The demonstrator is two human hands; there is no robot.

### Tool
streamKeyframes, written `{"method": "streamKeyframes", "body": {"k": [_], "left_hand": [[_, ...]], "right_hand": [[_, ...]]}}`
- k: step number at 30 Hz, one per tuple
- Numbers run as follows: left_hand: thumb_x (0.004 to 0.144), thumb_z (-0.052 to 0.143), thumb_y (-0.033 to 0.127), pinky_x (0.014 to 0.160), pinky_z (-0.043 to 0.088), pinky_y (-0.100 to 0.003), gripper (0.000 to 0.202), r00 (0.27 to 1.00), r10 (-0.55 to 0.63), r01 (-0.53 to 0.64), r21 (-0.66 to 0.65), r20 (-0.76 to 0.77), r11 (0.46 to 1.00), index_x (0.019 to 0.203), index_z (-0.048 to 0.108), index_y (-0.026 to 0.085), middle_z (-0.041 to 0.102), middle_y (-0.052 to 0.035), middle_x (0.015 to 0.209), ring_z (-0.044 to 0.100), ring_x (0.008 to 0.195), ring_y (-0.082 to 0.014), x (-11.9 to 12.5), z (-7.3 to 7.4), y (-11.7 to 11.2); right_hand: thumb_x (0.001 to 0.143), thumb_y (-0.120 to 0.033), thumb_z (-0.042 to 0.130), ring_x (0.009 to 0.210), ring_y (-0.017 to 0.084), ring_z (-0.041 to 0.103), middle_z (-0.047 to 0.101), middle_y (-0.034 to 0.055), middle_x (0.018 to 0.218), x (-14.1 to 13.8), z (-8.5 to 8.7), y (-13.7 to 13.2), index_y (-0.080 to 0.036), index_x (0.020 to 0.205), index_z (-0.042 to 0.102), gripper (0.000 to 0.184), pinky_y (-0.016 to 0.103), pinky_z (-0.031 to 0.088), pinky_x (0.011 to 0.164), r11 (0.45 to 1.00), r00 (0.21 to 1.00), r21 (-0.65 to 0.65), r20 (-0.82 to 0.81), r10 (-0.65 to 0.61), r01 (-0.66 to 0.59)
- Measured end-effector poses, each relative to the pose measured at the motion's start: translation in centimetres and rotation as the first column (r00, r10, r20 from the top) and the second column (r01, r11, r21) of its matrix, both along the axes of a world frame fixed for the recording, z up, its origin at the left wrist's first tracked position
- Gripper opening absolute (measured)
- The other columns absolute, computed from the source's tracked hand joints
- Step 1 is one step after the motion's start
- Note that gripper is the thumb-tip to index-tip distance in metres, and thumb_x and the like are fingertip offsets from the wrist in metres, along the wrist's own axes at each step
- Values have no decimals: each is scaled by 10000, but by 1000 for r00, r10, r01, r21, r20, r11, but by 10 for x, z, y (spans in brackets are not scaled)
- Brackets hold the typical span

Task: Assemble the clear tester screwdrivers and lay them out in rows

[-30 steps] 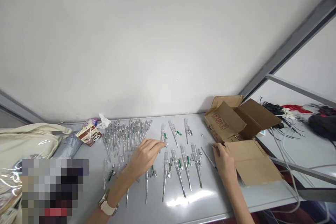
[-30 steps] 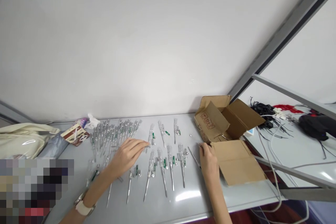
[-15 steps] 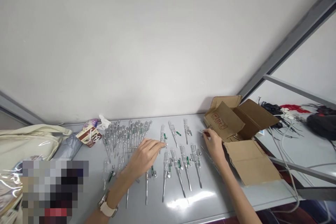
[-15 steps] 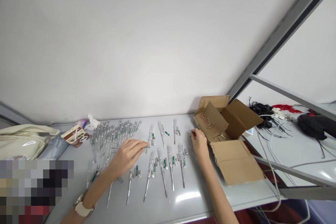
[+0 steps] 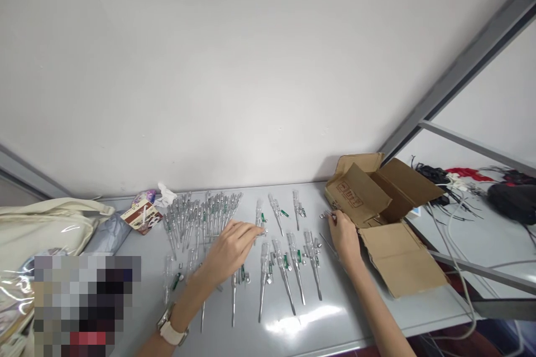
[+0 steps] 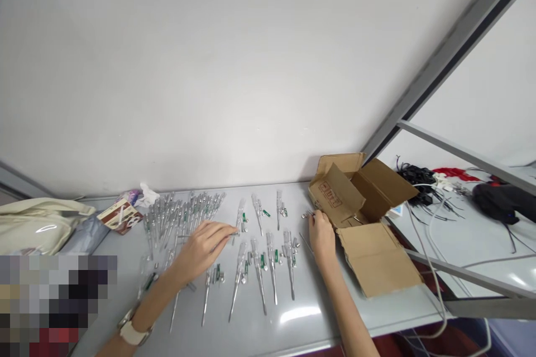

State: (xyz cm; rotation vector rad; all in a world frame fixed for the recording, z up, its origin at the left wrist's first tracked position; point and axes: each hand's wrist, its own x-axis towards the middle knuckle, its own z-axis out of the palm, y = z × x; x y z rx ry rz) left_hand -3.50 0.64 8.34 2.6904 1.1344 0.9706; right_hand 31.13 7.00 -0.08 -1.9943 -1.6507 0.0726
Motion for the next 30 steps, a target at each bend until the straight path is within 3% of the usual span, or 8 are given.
{"method": "streamKeyframes", "body": {"k": [6, 12, 16, 17, 19, 22, 25, 30], "left_hand": [[963, 417, 58, 847, 498, -354, 327, 1000, -3, 4, -17, 10, 1000, 1225, 535, 215, 699, -28, 1073, 652, 953, -154, 1, 1, 1], [966, 422, 66, 847, 499, -352, 325, 1000, -3, 4, -32, 11, 999, 1231, 532, 218, 698, -25, 1084, 650, 965, -155, 0, 2, 2], [980, 443, 121, 844, 513, -342, 262, 999, 16, -14, -69, 31, 998, 1206, 531, 219, 706, -14, 1051, 657, 955, -155, 1, 2, 3], [983, 450, 141, 844, 518, -342, 242, 999, 28, -25, -79, 34, 997, 1199, 528, 217, 707, -15, 1047, 657, 959, -159, 2, 2, 4], [988, 453, 178, 848, 524, -351, 224, 999, 44, -42, -81, 29, 996, 1201, 515, 210, 701, -29, 1068, 652, 983, -172, 3, 4, 5], [995, 439, 191, 838, 525, -363, 230, 1000, 23, -24, -62, -21, 998, 1216, 499, 202, 691, -50, 1101, 644, 994, -191, 5, 8, 6], [999, 417, 171, 824, 519, -365, 242, 998, 9, -12, -51, -69, 999, 1226, 496, 201, 689, -57, 1098, 647, 964, -192, 4, 13, 4], [1013, 380, 181, 873, 505, -377, 259, 998, 24, -29, -76, -64, 997, 1247, 488, 212, 679, -60, 1132, 646, 1018, -185, -3, 15, -1]], "right_hand": [[878, -245, 469, 779, 249, 642, 668, 153, 906, -5, 4, -4, -147, 893, 642, 200, 329, 441, 715, 998, 999, -53, 36, -17, 19], [898, -273, 399, 754, 242, 610, 646, 174, 942, -11, 18, -10, -109, 973, 638, 298, 355, 446, 716, 1000, 999, -8, -33, -13, 13], [949, -436, 372, 621, 179, 568, 655, 85, 848, -43, 43, -32, -158, 988, 646, 392, 312, 456, 637, 989, 969, 0, -199, 148, -151], [953, -493, 384, 592, 173, 555, 654, 64, 801, -56, 51, -40, -168, 994, 650, 422, 299, 445, 591, 964, 902, -18, -360, 240, -264], [941, -566, 424, 622, 173, 587, 674, 57, 816, -86, 65, -55, -182, 1035, 652, 456, 283, 447, 565, 866, 641, -47, -692, 332, -499], [915, -565, 518, 753, 177, 635, 701, 55, 879, -126, 79, -69, -201, 1026, 654, 405, 286, 491, 688, 779, 340, 24, -891, 301, -626], [860, -579, 607, 678, 158, 607, 681, 43, 770, -147, 80, -70, -186, 851, 636, 395, 277, 484, 653, 796, 249, 65, -932, 264, -601], [835, -596, 633, 615, 141, 570, 638, 23, 702, -152, 76, -63, -186, 775, 589, 417, 259, 455, 585, 798, 255, 96, -919, 301, -595]]}}
